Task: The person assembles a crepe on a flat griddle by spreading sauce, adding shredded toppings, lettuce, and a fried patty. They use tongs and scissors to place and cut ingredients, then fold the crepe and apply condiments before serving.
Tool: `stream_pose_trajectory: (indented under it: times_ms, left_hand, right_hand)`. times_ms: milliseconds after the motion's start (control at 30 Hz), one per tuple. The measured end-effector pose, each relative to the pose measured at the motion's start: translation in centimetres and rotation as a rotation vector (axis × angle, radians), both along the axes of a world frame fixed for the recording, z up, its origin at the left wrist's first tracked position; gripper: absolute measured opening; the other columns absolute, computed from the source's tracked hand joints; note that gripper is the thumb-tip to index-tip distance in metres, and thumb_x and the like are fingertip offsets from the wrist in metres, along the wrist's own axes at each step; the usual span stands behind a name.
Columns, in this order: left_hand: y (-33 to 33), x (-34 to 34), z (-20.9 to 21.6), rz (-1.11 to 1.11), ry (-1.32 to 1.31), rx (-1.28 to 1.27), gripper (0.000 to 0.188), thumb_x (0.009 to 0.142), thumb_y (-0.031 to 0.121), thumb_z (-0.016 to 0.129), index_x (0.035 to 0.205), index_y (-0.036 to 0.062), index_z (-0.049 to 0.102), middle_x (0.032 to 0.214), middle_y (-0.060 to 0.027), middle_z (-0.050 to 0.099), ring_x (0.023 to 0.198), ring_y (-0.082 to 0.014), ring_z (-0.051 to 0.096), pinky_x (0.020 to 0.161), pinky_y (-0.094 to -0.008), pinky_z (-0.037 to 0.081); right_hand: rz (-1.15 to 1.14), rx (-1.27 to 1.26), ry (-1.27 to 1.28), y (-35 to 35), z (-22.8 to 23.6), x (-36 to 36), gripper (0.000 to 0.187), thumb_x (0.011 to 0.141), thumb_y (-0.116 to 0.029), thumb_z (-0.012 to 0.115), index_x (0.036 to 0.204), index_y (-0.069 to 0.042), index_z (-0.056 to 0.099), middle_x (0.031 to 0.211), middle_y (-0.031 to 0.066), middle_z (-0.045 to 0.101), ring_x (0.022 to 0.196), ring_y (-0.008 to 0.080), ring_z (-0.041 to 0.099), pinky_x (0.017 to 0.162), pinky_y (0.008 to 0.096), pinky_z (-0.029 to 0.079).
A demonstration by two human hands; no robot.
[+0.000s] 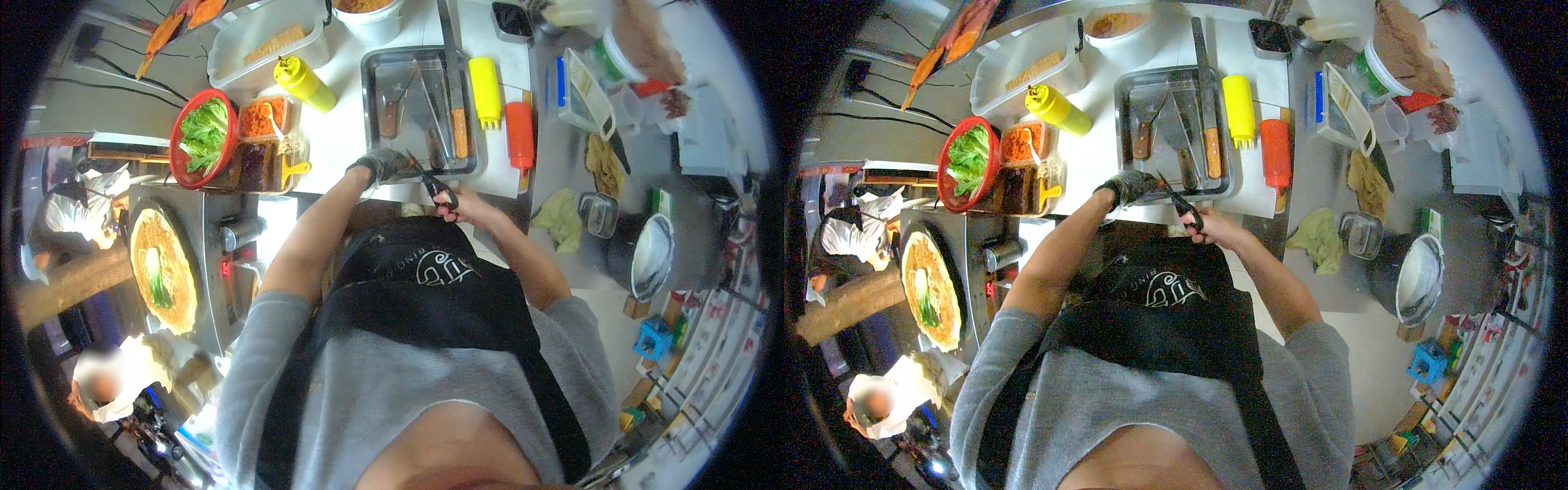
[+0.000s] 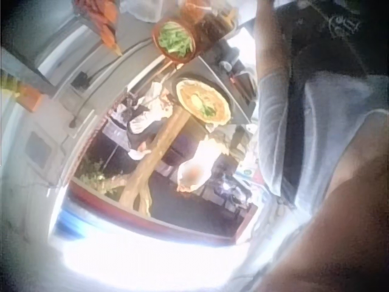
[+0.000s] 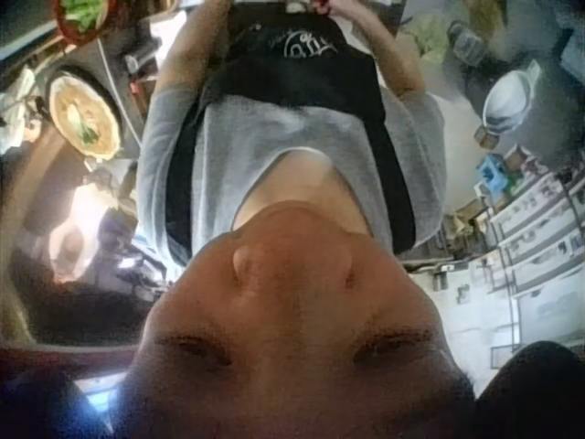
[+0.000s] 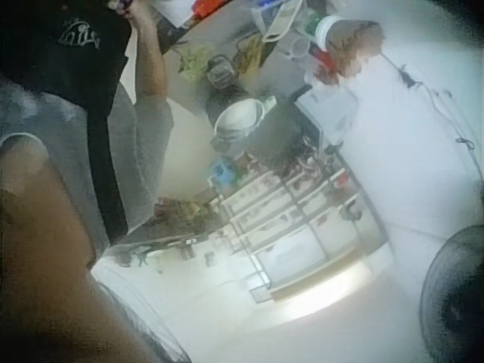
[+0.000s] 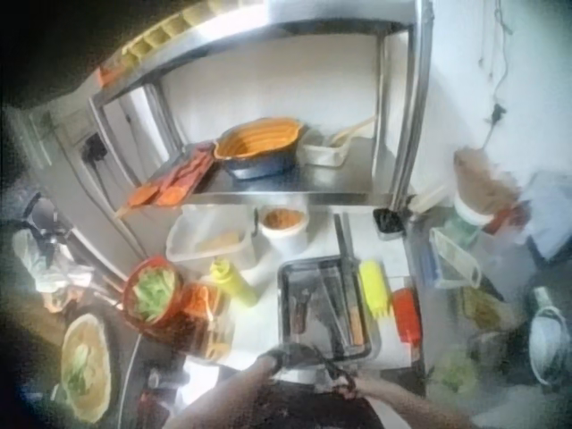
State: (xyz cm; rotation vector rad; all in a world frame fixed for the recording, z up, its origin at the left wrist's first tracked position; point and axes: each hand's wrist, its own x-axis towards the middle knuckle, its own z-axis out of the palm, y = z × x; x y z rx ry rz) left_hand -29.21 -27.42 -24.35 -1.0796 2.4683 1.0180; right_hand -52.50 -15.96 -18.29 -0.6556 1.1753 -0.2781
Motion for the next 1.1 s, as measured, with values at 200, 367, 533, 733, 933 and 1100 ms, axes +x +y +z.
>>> stream_pose_trajectory:
  times_ms: [200,367,533,733,933,1100]
  left_hand:
    - [0.7,-1.5,6.3,0.234,-0.076,0.281,0.046,0.088,0.052,0.049,0.101,0.0108,0.066,0.079,-0.0093,0.064,0.063,-0.0204,0.056,0.057,-0.0333,0.045]
    - [0.1,-0.9,3.6,0.353,-0.085,0.320,0.040,0.087,0.047,0.055,0.101,0.0098,0.064,0.073,-0.0066,0.061,0.059,-0.0183,0.052,0.053,-0.0322,0.043]
    - [0.1,2.3,2.2,1.181,0.788,0.874,0.028,0.087,0.017,0.060,0.109,0.0009,0.053,0.089,-0.0093,0.059,0.078,-0.0224,0.058,0.073,-0.0340,0.049]
    - [0.3,2.6,3.4,1.594,1.573,1.366,0.023,0.095,0.011,0.045,0.115,0.0001,0.049,0.110,-0.0162,0.057,0.106,-0.0278,0.053,0.103,-0.0376,0.039]
    - [1.2,0.9,3.4,1.731,1.678,1.327,0.033,0.095,0.008,0.038,0.127,0.0011,0.044,0.129,-0.0125,0.049,0.120,-0.0253,0.044,0.108,-0.0345,0.033]
    - [2.7,-1.2,4.9,1.763,1.429,1.219,0.037,0.095,0.011,0.039,0.131,0.0025,0.042,0.135,-0.0097,0.045,0.125,-0.0245,0.040,0.108,-0.0338,0.032]
  right_hand:
    - [-0.057,0.023,-0.109,0.8,-2.6,-0.1,0.025,0.080,-0.025,0.066,0.091,-0.007,0.054,0.066,-0.0042,0.051,0.051,0.0035,0.045,0.042,0.0174,0.032]
    - [-0.122,0.096,-0.107,0.9,-2.2,-0.6,0.036,0.081,-0.040,0.065,0.096,-0.009,0.056,0.068,-0.0030,0.052,0.054,0.0058,0.047,0.042,0.0173,0.030]
    - [-0.143,0.001,-0.153,1.4,1.6,-0.5,0.045,0.088,-0.056,0.050,0.102,-0.013,0.049,0.072,-0.0038,0.050,0.056,0.0045,0.047,0.040,0.0167,0.027]
    - [-0.025,-0.193,-0.045,1.7,5.4,1.3,0.050,0.091,-0.053,0.045,0.122,-0.014,0.042,0.073,-0.0035,0.050,0.061,0.0053,0.047,0.046,0.0192,0.031]
    - [0.021,-0.248,-0.090,0.9,5.3,2.8,0.051,0.094,-0.049,0.043,0.131,-0.016,0.033,0.077,-0.0034,0.048,0.066,0.0069,0.049,0.050,0.0203,0.034]
    - [0.038,-0.253,-0.057,0.6,4.4,3.2,0.056,0.091,-0.055,0.043,0.133,-0.019,0.031,0.079,-0.0034,0.047,0.067,0.0075,0.049,0.053,0.0228,0.035]
